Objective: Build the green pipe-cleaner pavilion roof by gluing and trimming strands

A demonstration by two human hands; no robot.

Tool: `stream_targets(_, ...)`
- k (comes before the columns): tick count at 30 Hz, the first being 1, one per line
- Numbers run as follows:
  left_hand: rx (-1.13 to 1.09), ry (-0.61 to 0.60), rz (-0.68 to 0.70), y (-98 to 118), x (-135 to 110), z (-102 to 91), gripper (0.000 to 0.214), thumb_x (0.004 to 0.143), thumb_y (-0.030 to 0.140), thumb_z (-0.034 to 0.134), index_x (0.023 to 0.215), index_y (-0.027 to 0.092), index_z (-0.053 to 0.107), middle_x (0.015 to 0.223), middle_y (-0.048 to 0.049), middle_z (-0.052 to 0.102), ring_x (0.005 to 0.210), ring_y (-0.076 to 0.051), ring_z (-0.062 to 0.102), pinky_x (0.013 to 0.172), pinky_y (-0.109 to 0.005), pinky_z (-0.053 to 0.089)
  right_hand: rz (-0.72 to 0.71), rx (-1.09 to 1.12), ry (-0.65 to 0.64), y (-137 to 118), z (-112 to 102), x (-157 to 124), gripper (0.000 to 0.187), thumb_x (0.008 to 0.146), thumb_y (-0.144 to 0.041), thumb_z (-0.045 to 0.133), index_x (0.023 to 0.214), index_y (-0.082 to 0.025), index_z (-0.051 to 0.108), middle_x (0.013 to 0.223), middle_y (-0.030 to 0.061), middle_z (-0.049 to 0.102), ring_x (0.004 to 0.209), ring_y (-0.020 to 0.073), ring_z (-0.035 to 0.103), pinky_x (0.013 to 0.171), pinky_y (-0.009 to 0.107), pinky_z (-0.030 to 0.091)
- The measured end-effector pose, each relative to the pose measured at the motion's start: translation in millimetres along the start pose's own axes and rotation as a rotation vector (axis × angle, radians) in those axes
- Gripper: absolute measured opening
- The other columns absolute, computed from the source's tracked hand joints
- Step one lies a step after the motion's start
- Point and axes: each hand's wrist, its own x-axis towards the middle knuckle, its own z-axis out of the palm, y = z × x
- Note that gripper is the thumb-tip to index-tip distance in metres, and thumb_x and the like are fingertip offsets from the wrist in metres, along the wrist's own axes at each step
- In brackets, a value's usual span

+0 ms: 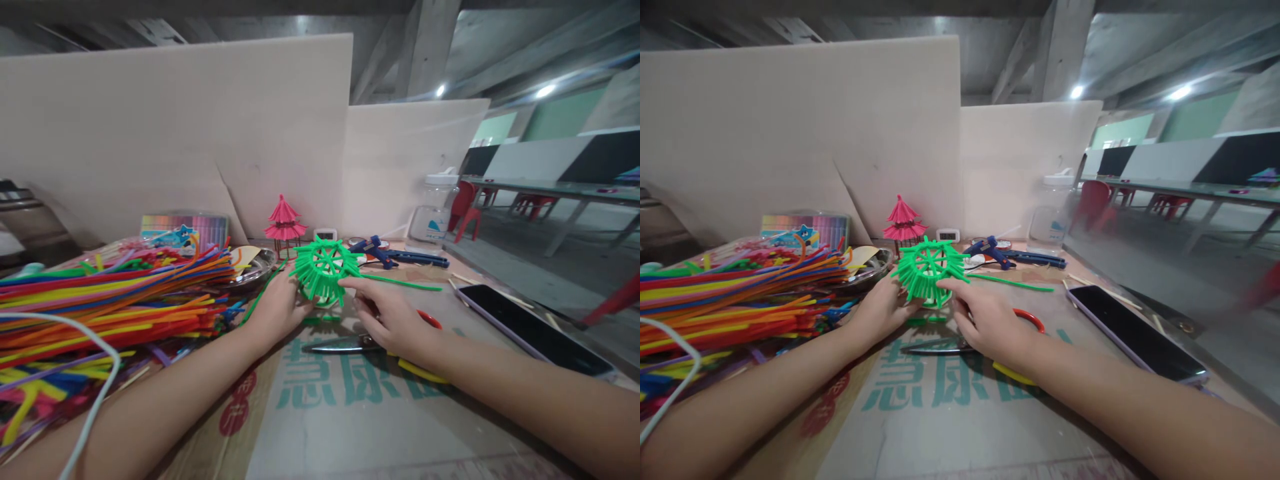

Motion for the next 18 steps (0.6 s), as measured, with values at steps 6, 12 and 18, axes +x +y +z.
stream_targets(6, -0.004, -0.016, -0.021, 1.5, 0.8, -0.8, 0.039, 0.088, 0.032, 0.063, 0.124, 0.019, 0.059, 0.133, -0.0103, 0.060, 0.125, -0.028, 0.054, 0.108, -0.044, 0.045, 0.005, 0.058, 0.017, 2.7, 3.4, -1.3, 0.041, 0.091, -0.008, 0.044, 0.131, -0.021, 0.047, 0.072, -0.0039, 0.051, 0.060, 0.0120, 0.044, 0.058, 0.025, 0.034)
stream_targets(12, -0.015, -0.031, -0.052, 3.1, 0.9, -1.9, 0.040, 0.088, 0.033, 0.063, 0.125, 0.019, 0.059, 0.131, -0.0102, 0.061, 0.126, -0.029, 0.054, 0.110, -0.046, 0.043, 0.046, 0.072, 0.031, -0.8, 2.6, -1.5, 0.013, 0.092, -0.030, 0.059, 0.099, -0.019, 0.055, 0.074, -0.0020, 0.054, 0.063, 0.0124, 0.046, 0.059, 0.026, 0.035)
stream_targets(18, -0.015, -0.015, -0.028, 1.7, -0.4, -1.9, 0.042, 0.089, 0.036, 0.062, 0.127, 0.018, 0.057, 0.125, -0.0108, 0.063, 0.121, -0.029, 0.056, 0.109, -0.047, 0.044, 0.217, 0.081, -0.108, -5.8, 0.3, 5.2, 0.033, 0.097, -0.039, 0.046, 0.076, -0.019, 0.061, 0.067, 0.0006, 0.055, 0.064, 0.0147, 0.050, 0.059, 0.028, 0.034)
